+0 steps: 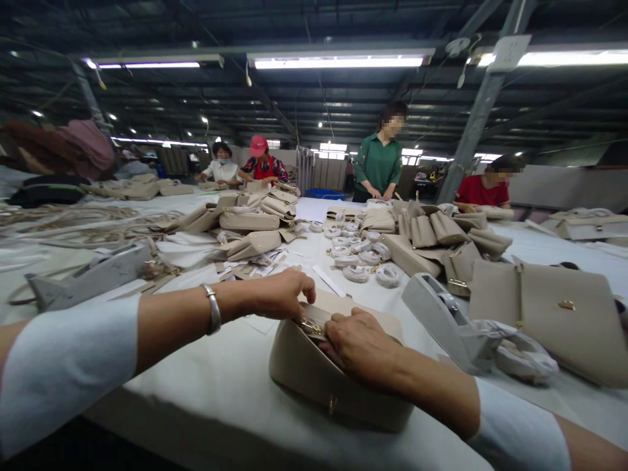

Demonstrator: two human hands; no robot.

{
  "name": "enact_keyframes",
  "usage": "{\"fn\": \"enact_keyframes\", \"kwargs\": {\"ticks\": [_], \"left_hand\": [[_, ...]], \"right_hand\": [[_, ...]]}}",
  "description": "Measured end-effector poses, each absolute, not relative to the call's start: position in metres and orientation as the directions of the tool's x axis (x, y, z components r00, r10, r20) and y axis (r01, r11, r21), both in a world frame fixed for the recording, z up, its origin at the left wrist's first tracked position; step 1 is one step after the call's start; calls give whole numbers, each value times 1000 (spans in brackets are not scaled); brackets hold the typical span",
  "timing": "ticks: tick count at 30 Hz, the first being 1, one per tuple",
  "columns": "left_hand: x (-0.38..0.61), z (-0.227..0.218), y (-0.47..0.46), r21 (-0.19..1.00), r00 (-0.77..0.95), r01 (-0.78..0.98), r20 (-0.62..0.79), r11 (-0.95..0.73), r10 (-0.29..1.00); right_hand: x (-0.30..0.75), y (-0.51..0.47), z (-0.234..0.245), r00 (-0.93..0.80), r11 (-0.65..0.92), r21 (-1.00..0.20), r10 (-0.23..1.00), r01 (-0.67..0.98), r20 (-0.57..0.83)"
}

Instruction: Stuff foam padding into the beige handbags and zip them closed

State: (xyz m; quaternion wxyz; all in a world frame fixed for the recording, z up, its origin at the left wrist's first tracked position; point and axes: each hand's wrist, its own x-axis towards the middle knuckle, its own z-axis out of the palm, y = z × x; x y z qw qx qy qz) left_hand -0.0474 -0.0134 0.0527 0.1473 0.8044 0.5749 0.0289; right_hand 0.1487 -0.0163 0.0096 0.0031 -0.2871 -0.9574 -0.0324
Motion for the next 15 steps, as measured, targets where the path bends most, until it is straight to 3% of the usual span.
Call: {"fn": "enact_keyframes", "kwargs": {"ticks": [10,15], "left_hand": [[-60,36,-20,744,380,667,-291,-42,878],[-59,25,-15,781,322,624,-290,28,901]], "right_hand": [[153,-15,11,-815,814,56,578,579,29],[154,-14,9,-812,811,45,583,584,27]]}}
